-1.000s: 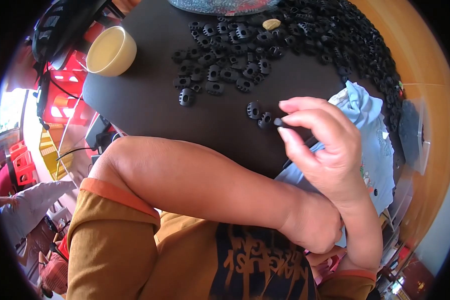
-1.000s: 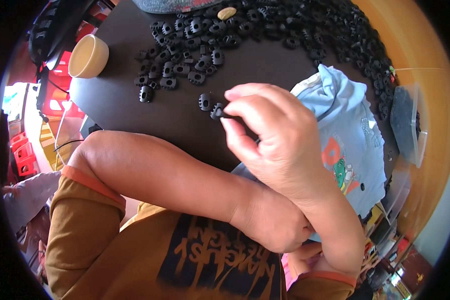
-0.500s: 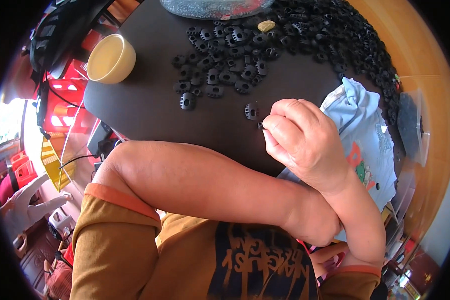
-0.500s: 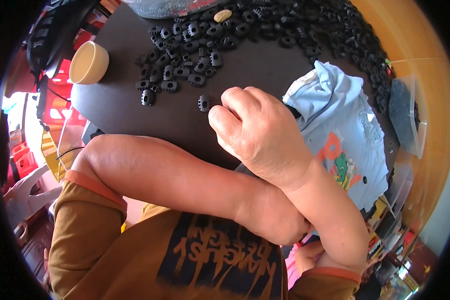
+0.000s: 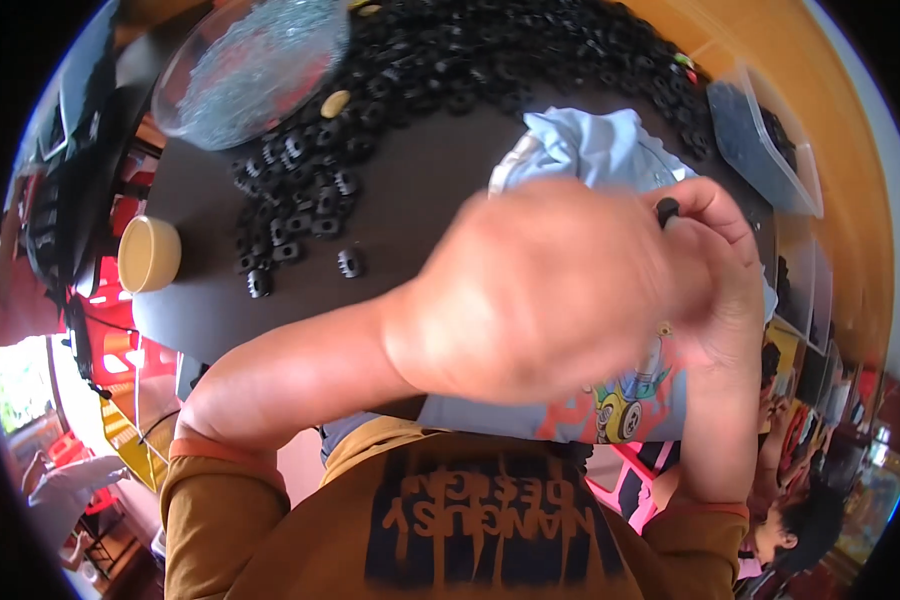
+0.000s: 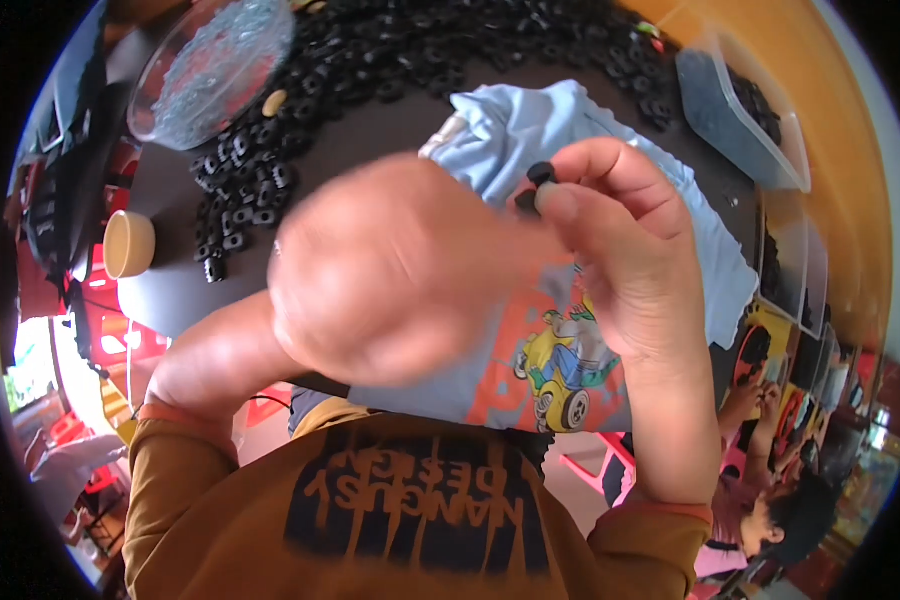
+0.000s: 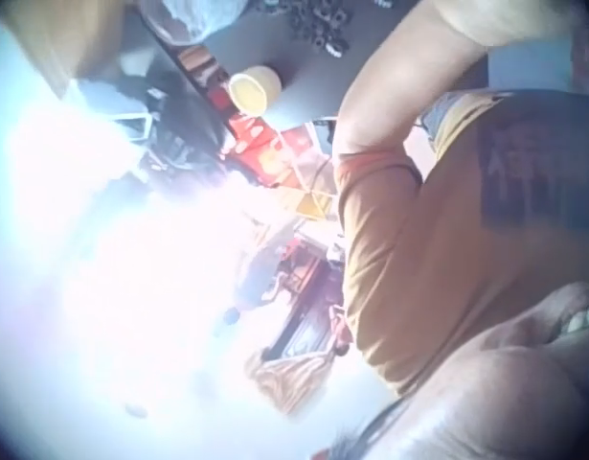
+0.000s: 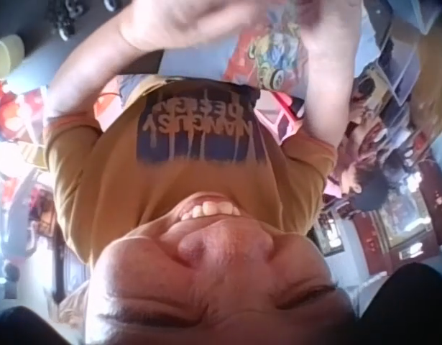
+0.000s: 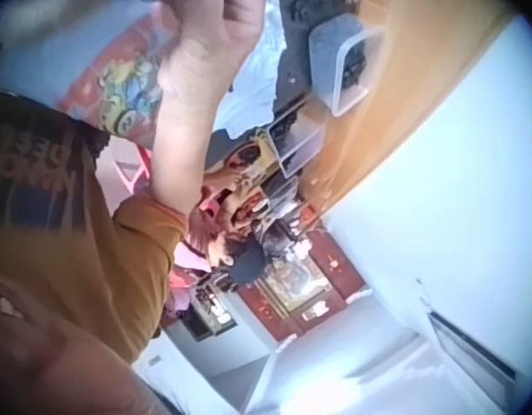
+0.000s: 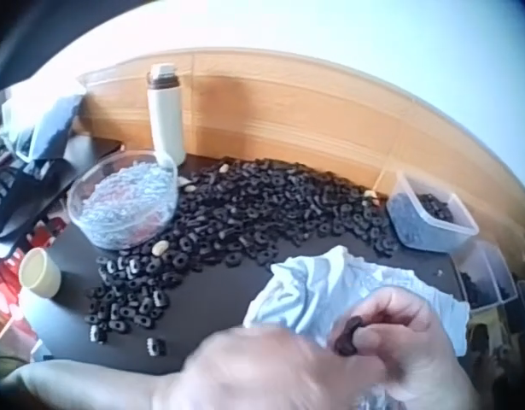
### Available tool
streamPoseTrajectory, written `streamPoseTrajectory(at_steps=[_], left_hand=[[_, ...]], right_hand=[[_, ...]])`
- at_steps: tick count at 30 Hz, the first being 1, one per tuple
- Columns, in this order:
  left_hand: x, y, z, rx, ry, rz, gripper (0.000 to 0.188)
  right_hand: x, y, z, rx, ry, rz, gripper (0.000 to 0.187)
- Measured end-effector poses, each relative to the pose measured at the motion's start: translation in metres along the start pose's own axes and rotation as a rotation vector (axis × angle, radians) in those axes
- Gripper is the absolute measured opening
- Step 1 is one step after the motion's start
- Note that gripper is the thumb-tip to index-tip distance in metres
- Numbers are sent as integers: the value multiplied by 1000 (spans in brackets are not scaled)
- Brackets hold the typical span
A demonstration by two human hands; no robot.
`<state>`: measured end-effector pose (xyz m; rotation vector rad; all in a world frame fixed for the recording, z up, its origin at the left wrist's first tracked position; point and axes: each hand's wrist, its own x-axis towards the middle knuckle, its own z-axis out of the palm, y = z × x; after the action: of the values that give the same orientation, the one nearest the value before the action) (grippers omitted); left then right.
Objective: Assembling plastic cord locks by manually inserting the internal components.
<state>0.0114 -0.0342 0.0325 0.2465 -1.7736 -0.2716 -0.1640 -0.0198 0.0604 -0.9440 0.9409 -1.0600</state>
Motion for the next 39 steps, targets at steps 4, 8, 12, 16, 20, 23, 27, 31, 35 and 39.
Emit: streamPoseTrajectory(at_steps=[4,8,12,16,20,23,27,31,35,39], left_hand=[[7,-5,-9,-76,-284,-523,30],[1,0,11,-235,-374,-548,37],[2,5,9,-271,-459,-695,29],[-5,0,7,-448,-412,-795,24],[-14,1,6,-603,-243,-991,22],[-13,5,7,-642,-184,-1044,21],[-12,2,8,-675,-4,-1116,27],[-5,-9,3,-887,186,-1338,19],[11,-4,15,-821,145,-1462,20],[34,-7,40,-330,-427,-1310,12]], right_hand=[[-15,12,-15,186,5,90,13],[-13,24,-32,213,-70,122,17],[-18,23,-34,298,-135,262,17],[-17,28,-35,394,-194,379,20],[-16,26,-34,503,-251,438,22],[-20,37,-31,534,-318,256,19],[-25,32,-32,385,-417,299,19],[-26,30,-34,130,-606,185,19],[-31,43,-30,-37,-689,47,20],[-34,43,-28,176,-796,27,21]])
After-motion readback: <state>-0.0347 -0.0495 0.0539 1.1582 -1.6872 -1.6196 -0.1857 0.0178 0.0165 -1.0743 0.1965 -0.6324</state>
